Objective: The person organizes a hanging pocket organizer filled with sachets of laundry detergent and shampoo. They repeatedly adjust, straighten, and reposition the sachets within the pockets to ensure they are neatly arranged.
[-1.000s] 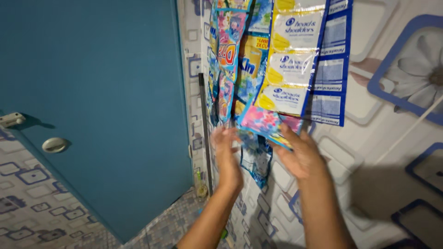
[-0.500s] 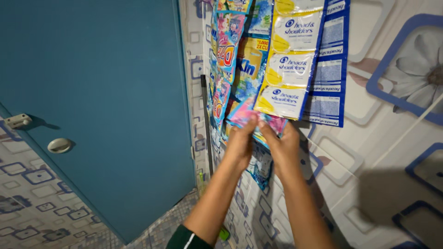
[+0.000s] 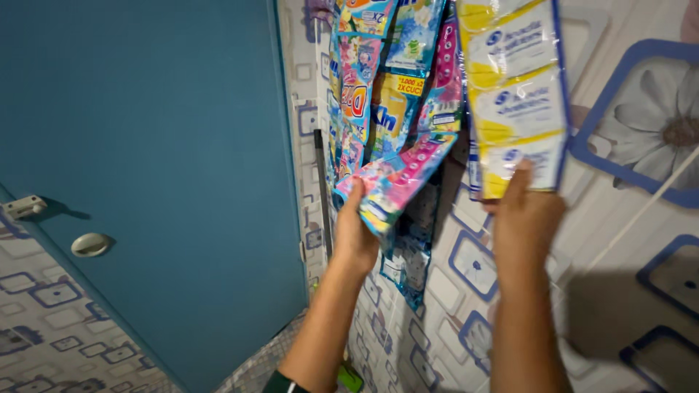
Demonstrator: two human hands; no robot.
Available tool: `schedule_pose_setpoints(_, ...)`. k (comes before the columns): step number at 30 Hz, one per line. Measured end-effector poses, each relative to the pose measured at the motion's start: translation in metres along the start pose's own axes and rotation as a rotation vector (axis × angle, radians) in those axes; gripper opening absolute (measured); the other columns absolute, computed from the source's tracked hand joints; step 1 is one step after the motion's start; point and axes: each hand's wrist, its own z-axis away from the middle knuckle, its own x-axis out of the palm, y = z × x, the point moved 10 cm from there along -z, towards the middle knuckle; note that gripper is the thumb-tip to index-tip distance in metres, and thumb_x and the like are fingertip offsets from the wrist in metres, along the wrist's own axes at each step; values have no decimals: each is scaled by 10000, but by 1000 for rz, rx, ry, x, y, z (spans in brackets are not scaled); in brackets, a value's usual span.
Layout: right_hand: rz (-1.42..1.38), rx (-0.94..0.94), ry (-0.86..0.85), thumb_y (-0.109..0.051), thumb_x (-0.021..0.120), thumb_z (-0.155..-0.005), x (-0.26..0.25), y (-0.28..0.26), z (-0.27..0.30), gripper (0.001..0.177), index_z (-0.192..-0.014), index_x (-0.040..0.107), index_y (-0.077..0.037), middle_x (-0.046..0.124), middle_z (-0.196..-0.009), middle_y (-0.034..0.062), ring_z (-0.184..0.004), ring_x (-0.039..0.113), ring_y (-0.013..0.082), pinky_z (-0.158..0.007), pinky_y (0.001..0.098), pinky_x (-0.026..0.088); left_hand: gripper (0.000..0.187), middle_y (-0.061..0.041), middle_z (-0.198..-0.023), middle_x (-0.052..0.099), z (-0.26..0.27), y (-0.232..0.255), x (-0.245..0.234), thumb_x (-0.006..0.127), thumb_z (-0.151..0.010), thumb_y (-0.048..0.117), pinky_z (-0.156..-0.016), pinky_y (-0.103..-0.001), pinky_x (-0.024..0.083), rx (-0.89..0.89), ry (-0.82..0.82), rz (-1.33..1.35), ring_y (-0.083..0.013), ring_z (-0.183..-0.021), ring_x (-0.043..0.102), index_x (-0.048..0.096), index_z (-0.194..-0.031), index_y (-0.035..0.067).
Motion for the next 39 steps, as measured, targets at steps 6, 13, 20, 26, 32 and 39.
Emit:
schedule_pose_setpoints(6,303,-397,251,-110,660,-890,-11,-93,47,580,-1411,459,43,542,-1349,237,-1192,579,340,-996,498,465,246,-189,-1081,709,-11,6,23,625,-1020,111,-755,-322,644,-225,-241,544,-262,-924,734,594,-1203,-50)
schedule_pose_setpoints(13,707,-817,-4,-148,820,-854,71,-136,80,624,-1365,476,-249,542,-1330,75,-1347,479,314,-1083,566,245,271,-239,-1222,654,-2,57,50,627,-999,82,-910,-358,588,-59,-234,526,-316,-1122,703,526,-1218,-41)
schedule_pose_setpoints(20,283,-491,-266,-160,829,-824,113,-109,14,1079,-1666,168,-21,429,-1527,300,-1397,429,468,-1161,537,363,418,-236,-1275,666,22,113,153,592,-991,170,-980,-373,605,-12,-628,48,-272,-1146,720,536,-1319,-83)
schedule_pose_setpoints(26,686,-868,241,-315,995,-762,82,-137,-22,1204,-1618,183,-77,310,-1559,314,-1427,385,449,-1177,469,327,321,-108,-876,783,-42,157,209,685,-998,312,-686,-284,565,682,-426,-833,-141,-749,721,738,-1048,-1)
schedule_pose_setpoints(32,-87,-377,-195,-150,890,-858,69,-107,-112,799,-1480,404,-30,605,-1043,147,-882,603,145,-771,263,503,288,-56,-926,747,-67,153,212,716,-1016,329,-724,-263,504,726,-633,-883,-87,-818,651,760,-1026,44)
schedule_pose_setpoints(39,-60,-360,-292,-172,864,-899,98,-120,-136,171,-953,759,-48,693,-808,-1,-719,602,52,-644,219,484,280,-16,-1032,753,-84,98,199,718,-950,215,-788,-268,597,301,-652,-375,-107,-912,714,646,-1181,75)
